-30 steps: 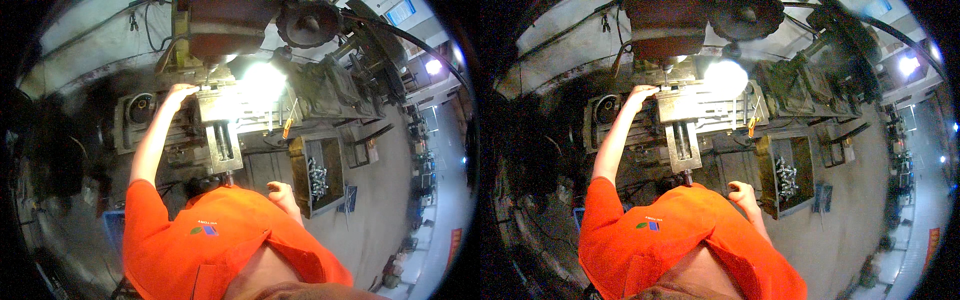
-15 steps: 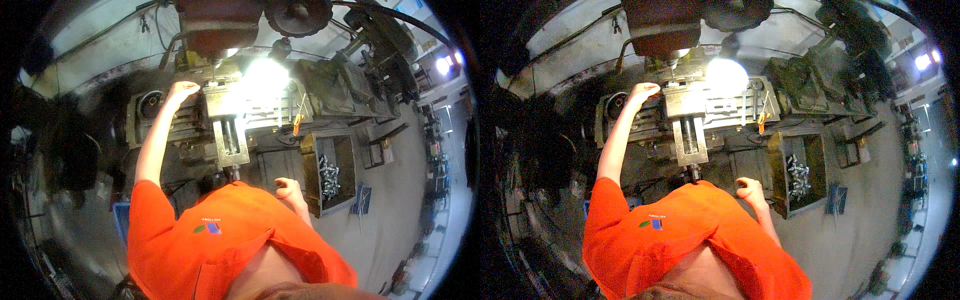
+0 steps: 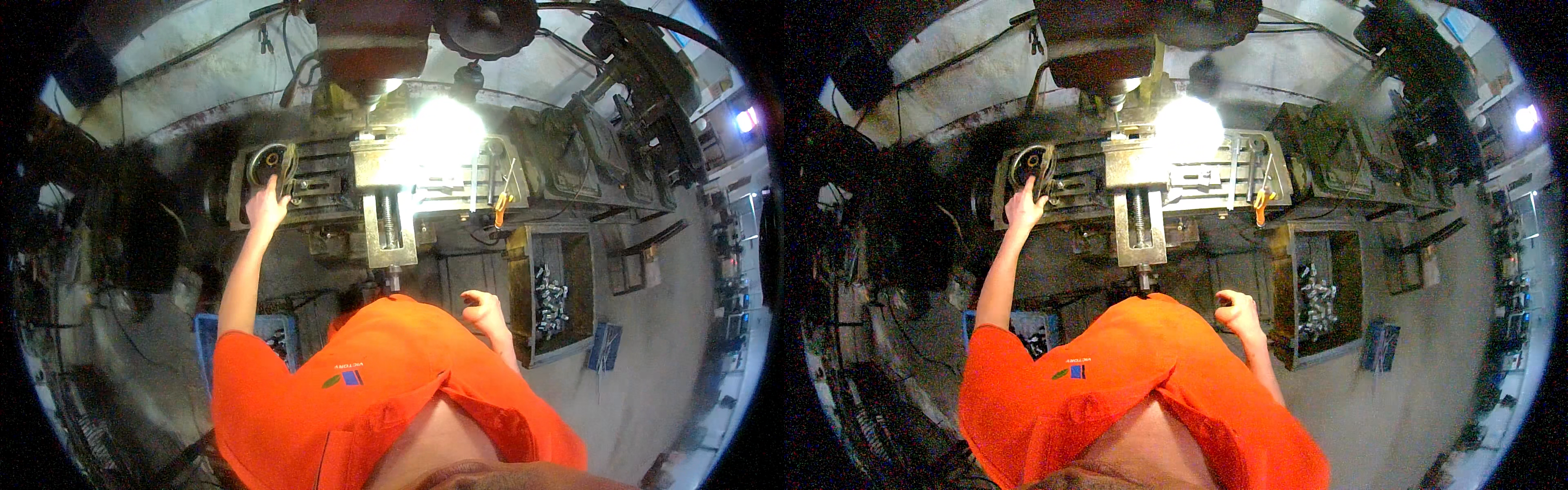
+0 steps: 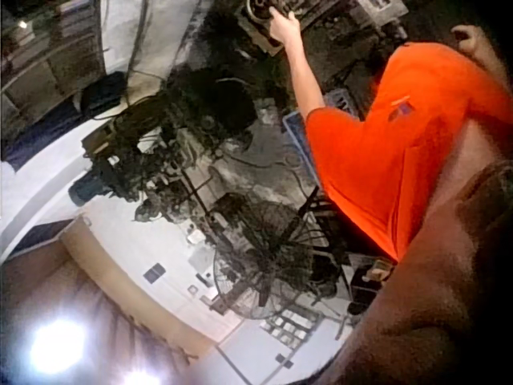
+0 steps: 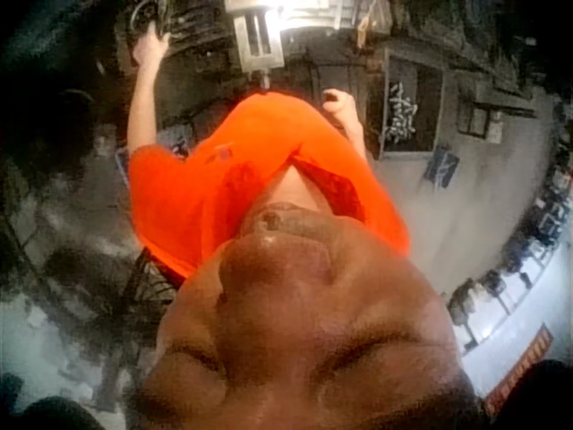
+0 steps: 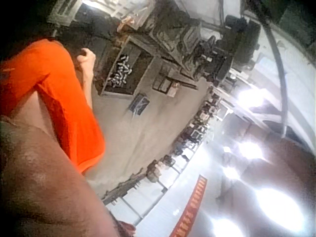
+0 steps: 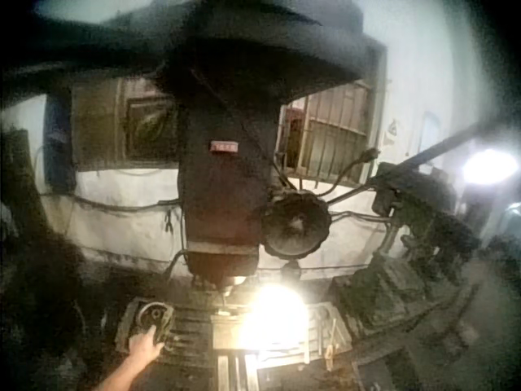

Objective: The person operates a milling machine in a workshop, repeatedly loading small metal parts into the machine, activating the milling process, and removing the finished parts. The person uses a screwdriver to adjust the machine and a hose to apply coolant during the process.

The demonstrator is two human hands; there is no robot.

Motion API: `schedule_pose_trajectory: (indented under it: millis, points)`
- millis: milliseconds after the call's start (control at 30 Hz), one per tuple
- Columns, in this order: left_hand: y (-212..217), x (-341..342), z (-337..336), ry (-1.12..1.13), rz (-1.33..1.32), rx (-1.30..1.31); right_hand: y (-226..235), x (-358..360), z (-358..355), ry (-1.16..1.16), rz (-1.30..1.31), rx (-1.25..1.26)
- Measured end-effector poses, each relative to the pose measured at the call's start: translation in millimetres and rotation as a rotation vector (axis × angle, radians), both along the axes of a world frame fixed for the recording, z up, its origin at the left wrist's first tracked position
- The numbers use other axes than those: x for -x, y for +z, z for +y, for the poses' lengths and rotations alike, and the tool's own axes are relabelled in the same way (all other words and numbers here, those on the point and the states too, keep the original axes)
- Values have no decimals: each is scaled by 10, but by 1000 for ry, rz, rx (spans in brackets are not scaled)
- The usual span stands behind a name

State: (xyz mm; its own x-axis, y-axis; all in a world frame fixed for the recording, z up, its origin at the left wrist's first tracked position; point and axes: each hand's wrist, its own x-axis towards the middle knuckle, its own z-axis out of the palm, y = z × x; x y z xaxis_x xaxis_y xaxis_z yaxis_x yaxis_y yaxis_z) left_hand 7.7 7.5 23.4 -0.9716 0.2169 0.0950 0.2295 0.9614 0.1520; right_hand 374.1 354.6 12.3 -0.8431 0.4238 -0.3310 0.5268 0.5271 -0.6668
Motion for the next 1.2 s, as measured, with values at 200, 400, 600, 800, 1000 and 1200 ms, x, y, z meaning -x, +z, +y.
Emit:
schedule_pose_trajectory:
  millis: [200,400,600,800,1000,1200]
  points:
    - [-195,75,-139,93,236,-354,110,-27,16,-29,0,-54]
    - [403,-359,486,-90,70,-829,-71,-178,76,-42,36,-40]
    - [424,-236,988,-143,210,-772,14,-125,46,-9,21,-8]
    - [309,-117,1016,-241,261,-742,-23,-194,13,-49,-38,44]
    - [267,-95,888,-200,214,-763,17,-185,30,-58,-29,45]
    - [340,-102,309,61,228,-641,10,-218,132,-38,-32,-20]
